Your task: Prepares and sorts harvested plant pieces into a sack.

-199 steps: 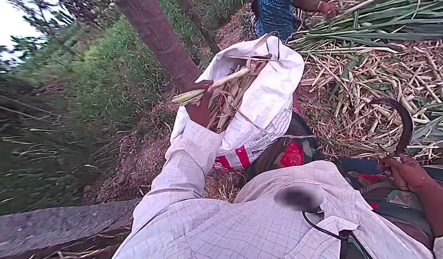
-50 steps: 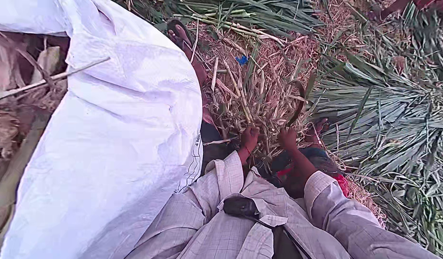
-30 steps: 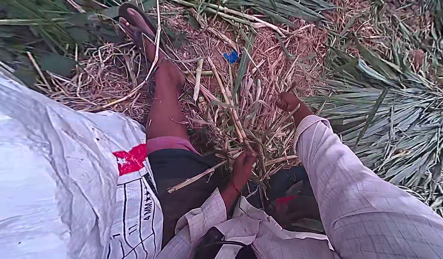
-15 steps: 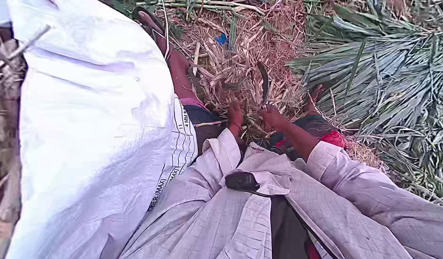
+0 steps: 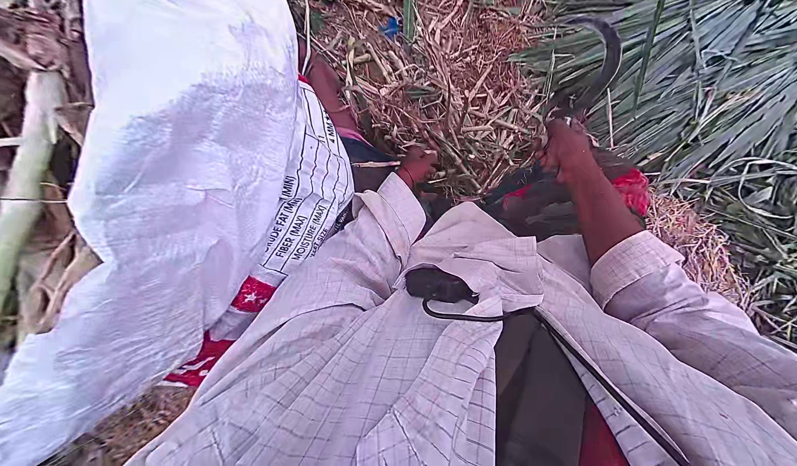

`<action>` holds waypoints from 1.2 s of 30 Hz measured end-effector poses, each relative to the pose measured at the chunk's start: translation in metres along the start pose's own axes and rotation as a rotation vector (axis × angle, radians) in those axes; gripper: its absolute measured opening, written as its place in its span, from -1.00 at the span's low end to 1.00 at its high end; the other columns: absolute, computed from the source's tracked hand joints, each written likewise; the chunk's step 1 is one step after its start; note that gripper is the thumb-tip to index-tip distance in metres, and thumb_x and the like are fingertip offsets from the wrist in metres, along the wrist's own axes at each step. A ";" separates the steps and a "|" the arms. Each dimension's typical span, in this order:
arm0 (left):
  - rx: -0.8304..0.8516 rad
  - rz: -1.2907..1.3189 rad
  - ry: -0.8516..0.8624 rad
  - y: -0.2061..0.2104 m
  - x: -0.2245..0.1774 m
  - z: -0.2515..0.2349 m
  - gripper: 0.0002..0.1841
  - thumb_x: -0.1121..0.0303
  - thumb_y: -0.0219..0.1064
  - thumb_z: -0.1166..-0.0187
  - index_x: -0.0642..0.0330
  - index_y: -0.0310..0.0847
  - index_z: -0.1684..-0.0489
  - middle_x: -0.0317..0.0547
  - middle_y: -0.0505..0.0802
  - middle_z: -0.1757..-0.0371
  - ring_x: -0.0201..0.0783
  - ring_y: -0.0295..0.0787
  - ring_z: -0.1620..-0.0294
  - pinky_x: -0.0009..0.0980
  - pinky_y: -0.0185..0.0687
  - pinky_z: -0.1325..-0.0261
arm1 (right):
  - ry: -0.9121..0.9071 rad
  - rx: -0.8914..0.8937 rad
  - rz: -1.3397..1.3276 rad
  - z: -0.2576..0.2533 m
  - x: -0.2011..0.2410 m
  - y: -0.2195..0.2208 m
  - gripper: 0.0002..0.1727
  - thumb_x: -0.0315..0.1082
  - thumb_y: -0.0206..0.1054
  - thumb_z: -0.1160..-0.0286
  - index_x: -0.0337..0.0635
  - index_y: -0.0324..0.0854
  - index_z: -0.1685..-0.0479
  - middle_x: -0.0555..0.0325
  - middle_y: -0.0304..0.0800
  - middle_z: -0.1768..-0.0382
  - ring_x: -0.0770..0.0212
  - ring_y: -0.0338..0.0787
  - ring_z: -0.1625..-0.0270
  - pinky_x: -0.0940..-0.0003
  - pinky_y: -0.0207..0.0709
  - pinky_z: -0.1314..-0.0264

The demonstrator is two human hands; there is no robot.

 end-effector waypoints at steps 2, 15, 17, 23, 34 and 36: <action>0.031 -0.065 -0.015 0.004 0.003 -0.001 -0.46 0.04 0.03 -0.86 0.33 0.49 -0.50 0.22 0.78 -0.29 0.03 0.77 -0.16 0.02 0.60 -0.27 | 0.108 0.019 -0.207 -0.006 -0.009 0.010 -0.76 -0.08 -0.04 -0.88 -0.04 0.36 -0.09 0.22 0.61 0.47 0.38 0.55 0.65 0.53 0.48 0.64; 0.259 -0.665 0.210 0.127 -0.024 -0.052 -0.59 0.55 0.11 -0.67 0.26 0.62 -0.46 0.34 0.70 -0.44 0.26 0.61 -0.50 0.22 0.42 -0.58 | 0.531 0.076 -0.280 -0.047 -0.098 0.033 -0.79 -0.14 0.04 -0.81 -0.09 0.41 0.02 0.17 0.63 0.48 0.39 0.55 0.68 0.56 0.43 0.69; 0.251 -0.899 0.238 0.151 -0.032 -0.064 -0.57 0.57 0.23 -0.61 0.21 0.63 -0.47 0.34 0.66 -0.48 0.35 0.53 -0.56 0.32 0.38 -0.58 | 0.407 0.092 -0.180 -0.067 -0.088 0.029 -0.71 -0.12 0.04 -0.86 -0.13 0.37 -0.25 0.08 0.71 0.43 0.34 0.59 0.70 0.53 0.46 0.72; 0.228 -1.319 0.212 0.168 0.026 -0.112 -0.47 0.43 0.38 -0.58 0.13 0.54 -0.59 0.15 0.41 -0.76 0.27 0.12 -0.82 0.50 -0.10 -0.69 | 0.363 0.138 -0.111 -0.087 -0.092 0.019 -0.62 -0.10 0.01 -0.90 -0.18 0.33 -0.41 0.07 0.79 0.43 0.29 0.68 0.66 0.48 0.54 0.68; -0.654 -0.600 0.415 0.018 -0.171 -0.009 -0.57 0.20 0.20 -0.69 0.31 0.67 -0.35 0.14 0.71 -0.42 0.02 0.57 -0.49 -0.06 0.37 -0.59 | 0.318 -0.019 -0.382 -0.097 -0.070 0.001 -0.68 -0.10 0.03 -0.86 -0.09 0.32 -0.33 0.09 0.77 0.42 0.29 0.67 0.66 0.48 0.54 0.68; -0.714 -0.172 0.374 -0.026 -0.171 0.009 -0.50 0.08 0.20 -0.79 0.35 0.55 -0.41 0.06 0.80 -0.18 -0.22 0.77 -0.11 -0.29 0.68 -0.23 | 0.295 -0.014 -0.294 -0.093 -0.076 0.004 -0.66 -0.11 0.06 -0.87 -0.09 0.28 -0.39 0.11 0.74 0.47 0.29 0.68 0.68 0.47 0.57 0.69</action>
Point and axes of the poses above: each hand's wrist, its own z-axis away from the middle knuckle, its own y-axis out of the palm, x = y × z, the point moved 6 cm from there along -z, towards the middle knuckle
